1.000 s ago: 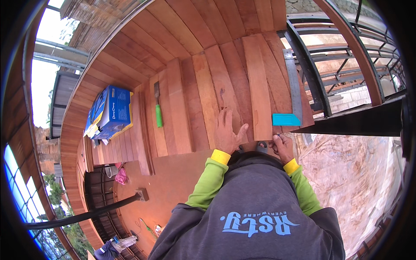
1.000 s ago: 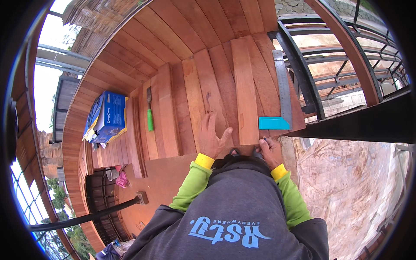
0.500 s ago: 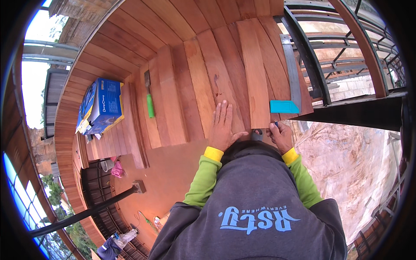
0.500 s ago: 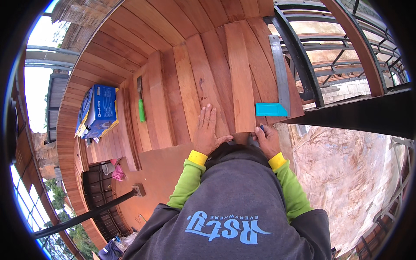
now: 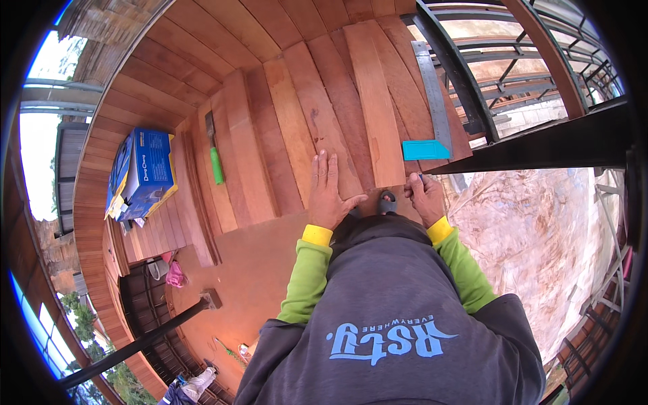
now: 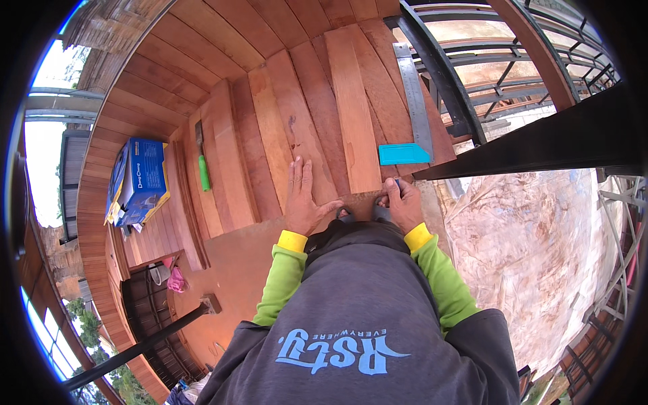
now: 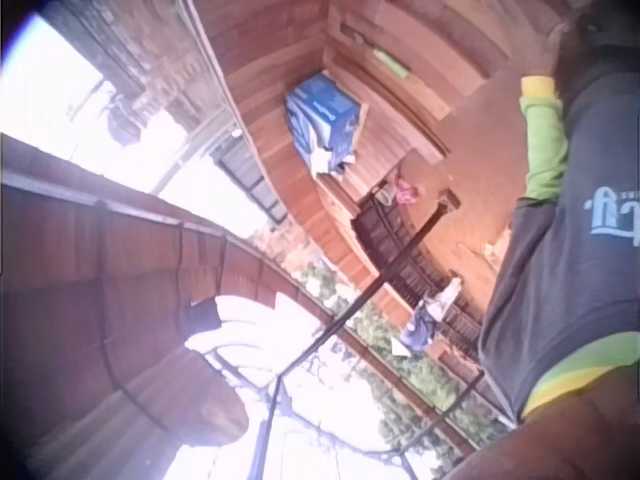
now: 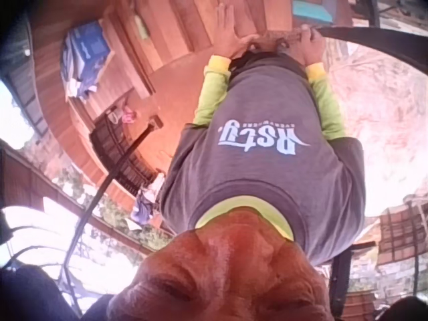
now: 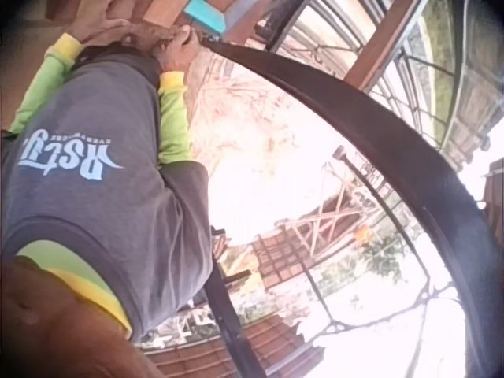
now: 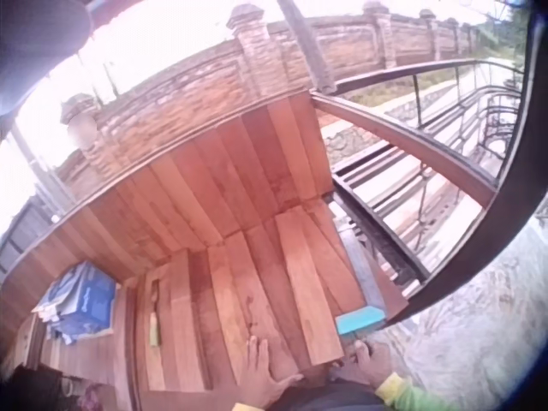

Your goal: The person positions wooden planks on a curved wooden ceiling, aligns them with existing planks, and marks the wood using a pencil and a metal square. The person repeatedly adjusts the plank position and marks along the edges.

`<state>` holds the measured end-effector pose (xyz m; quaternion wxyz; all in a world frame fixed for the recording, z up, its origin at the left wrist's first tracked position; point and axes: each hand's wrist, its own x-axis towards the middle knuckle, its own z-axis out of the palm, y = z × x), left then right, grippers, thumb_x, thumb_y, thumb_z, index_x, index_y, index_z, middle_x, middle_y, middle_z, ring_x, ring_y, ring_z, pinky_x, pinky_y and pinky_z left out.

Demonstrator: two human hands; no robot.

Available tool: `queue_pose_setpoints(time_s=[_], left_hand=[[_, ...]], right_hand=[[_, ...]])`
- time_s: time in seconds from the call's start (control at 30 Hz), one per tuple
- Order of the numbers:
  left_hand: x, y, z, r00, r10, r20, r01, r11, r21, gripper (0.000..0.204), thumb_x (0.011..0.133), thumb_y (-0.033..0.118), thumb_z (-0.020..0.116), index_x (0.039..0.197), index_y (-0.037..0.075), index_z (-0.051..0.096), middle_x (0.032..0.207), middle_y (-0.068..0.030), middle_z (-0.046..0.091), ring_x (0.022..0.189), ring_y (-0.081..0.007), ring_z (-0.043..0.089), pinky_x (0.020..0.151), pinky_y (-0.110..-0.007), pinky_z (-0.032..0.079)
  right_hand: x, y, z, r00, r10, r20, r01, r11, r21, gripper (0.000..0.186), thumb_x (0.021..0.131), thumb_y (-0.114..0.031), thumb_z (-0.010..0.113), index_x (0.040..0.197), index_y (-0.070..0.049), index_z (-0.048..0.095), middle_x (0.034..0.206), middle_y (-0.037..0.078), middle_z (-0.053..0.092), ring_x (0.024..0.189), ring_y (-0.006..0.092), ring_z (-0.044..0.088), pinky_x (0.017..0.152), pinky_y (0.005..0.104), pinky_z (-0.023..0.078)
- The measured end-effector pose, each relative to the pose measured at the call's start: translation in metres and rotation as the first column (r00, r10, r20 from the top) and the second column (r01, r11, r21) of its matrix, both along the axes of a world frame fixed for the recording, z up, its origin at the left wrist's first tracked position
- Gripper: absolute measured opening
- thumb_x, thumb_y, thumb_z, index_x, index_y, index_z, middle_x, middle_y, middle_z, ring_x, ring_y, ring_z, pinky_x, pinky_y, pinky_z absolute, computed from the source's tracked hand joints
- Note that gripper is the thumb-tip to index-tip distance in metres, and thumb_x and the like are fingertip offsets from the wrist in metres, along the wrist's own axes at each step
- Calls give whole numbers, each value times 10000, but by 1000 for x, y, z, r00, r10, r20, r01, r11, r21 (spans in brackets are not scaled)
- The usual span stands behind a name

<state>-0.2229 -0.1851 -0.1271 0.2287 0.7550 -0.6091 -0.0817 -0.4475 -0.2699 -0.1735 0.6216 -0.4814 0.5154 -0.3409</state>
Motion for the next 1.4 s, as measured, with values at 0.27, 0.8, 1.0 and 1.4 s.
queue_pose_setpoints(time_s=[0.27, 0.8, 1.0, 1.4], left_hand=[[9, 23, 3, 999, 38, -7, -37, 999, 38, 945, 761, 520, 696, 1432, -27, 316, 1488, -243, 309, 1381, -406, 284, 1128, -457, 258], [-15, 18, 24, 985, -150, 89, 157, 984, -87, 801, 762, 405, 740, 1367, -12, 422, 1326, -220, 496, 1266, -393, 439, 1057, -439, 375], [-40, -32, 12, 958, -204, 203, 189, 978, 89, 847, 788, 428, 688, 1456, 55, 325, 1436, -244, 379, 1350, -378, 346, 1142, -474, 229], [-79, -65, -2, 961, -226, 160, 230, 973, -4, 706, 837, 233, 643, 1453, 73, 337, 1452, -247, 361, 1369, -368, 337, 1146, -472, 229]], right_hand=[[-21, -69, 62, 692, -313, -651, -256, 736, -627, 361, 840, -264, 698, 1112, -60, 577, 1023, 163, 591, 847, 324, 640, 691, 400, 525], [-37, -83, 82, 422, 128, -897, -766, 580, -278, 542, 749, -171, 760, 1214, -103, 489, 1336, 103, 404, 901, 375, 640, 735, 438, 538], [-44, -61, 83, 391, 105, -914, -800, 530, -281, 585, 744, -159, 759, 1217, -8, 449, 1325, 113, 440, 857, 364, 642, 672, 417, 543], [-47, -11, 138, 644, 20, -765, -644, 555, -527, 631, 687, -120, 785, 1219, 3, 469, 1269, 176, 489, 905, 344, 653, 663, 370, 556]])
